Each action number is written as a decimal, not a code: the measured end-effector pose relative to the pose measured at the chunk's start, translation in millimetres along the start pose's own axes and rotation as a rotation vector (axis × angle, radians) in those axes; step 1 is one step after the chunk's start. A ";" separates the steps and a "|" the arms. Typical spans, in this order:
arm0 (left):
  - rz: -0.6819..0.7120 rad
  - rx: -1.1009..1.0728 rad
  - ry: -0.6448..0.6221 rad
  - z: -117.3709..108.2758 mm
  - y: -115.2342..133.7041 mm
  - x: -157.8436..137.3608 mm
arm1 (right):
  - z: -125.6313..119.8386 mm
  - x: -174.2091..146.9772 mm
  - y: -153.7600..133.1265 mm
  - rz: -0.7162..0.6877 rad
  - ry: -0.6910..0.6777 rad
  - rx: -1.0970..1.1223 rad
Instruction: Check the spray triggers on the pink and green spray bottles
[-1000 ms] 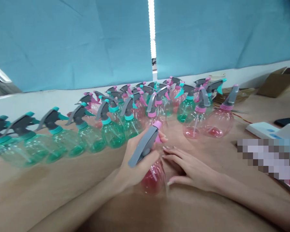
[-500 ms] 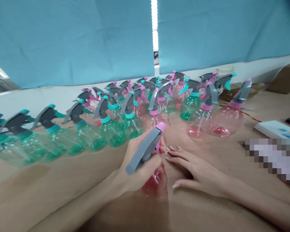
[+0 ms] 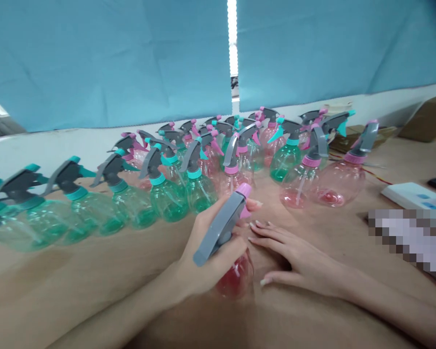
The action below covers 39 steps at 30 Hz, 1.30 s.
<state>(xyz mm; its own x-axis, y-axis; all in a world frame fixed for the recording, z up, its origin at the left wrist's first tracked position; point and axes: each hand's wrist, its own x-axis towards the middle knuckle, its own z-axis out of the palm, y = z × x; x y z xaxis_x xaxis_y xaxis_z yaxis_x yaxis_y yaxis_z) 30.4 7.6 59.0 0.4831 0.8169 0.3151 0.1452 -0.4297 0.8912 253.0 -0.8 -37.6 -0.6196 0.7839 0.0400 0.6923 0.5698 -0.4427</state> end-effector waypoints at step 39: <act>-0.046 -0.101 -0.030 0.2 5.5 2.0 | -1.0 -2.9 5.0 -0.033 0.064 0.077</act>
<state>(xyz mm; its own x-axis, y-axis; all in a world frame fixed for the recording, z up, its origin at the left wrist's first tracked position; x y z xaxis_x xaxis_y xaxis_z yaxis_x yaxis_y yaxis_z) 32.4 6.9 64.5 0.5034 0.8225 0.2647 0.0806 -0.3497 0.9334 258.6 0.1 -39.0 -0.6151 0.7804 0.1122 0.6399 0.5773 -0.5073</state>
